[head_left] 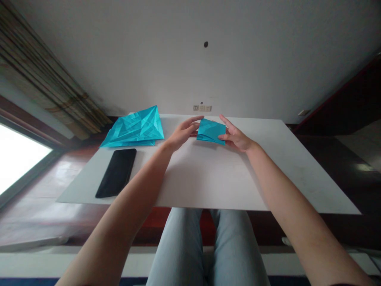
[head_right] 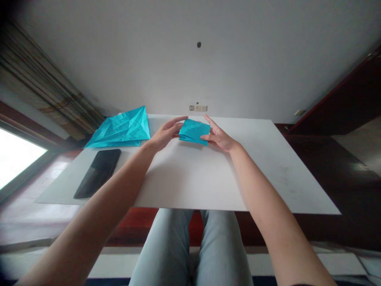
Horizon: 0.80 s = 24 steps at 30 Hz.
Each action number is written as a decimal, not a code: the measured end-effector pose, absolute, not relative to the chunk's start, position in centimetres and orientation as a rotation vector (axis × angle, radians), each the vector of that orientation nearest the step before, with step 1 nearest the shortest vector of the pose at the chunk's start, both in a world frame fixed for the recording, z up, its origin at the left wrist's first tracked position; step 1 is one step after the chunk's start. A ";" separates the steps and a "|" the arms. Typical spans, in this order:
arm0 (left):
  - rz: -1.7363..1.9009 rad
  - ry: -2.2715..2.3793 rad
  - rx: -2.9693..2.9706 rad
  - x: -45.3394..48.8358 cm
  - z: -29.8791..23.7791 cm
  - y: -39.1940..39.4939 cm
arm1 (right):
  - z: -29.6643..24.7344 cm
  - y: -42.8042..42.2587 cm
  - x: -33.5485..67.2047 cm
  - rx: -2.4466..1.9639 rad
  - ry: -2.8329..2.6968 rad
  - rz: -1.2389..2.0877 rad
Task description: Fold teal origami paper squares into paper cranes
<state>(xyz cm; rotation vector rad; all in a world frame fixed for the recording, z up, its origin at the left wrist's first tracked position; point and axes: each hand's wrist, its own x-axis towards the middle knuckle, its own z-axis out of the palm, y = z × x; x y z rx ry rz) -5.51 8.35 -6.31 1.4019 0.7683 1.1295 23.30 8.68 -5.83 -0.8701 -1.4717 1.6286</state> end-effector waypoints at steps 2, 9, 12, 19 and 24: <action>1.116 0.750 1.430 -5.6 -6.4 8.4 | -5.6 8.5 23.3 -0.891 -1.467 1.648; 1.206 0.843 1.525 -5.0 -6.7 8.7 | -5.9 8.3 23.0 -0.867 -1.549 1.752; 1.213 0.889 1.528 -4.8 -6.5 8.5 | -5.8 8.7 23.1 -0.842 -1.573 1.701; 1.160 1.080 1.723 -4.8 -6.3 8.2 | -4.6 9.1 23.6 -0.914 -1.534 1.431; 1.126 1.067 1.703 -4.8 -6.4 8.1 | -5.3 9.4 23.2 -1.032 -1.617 1.280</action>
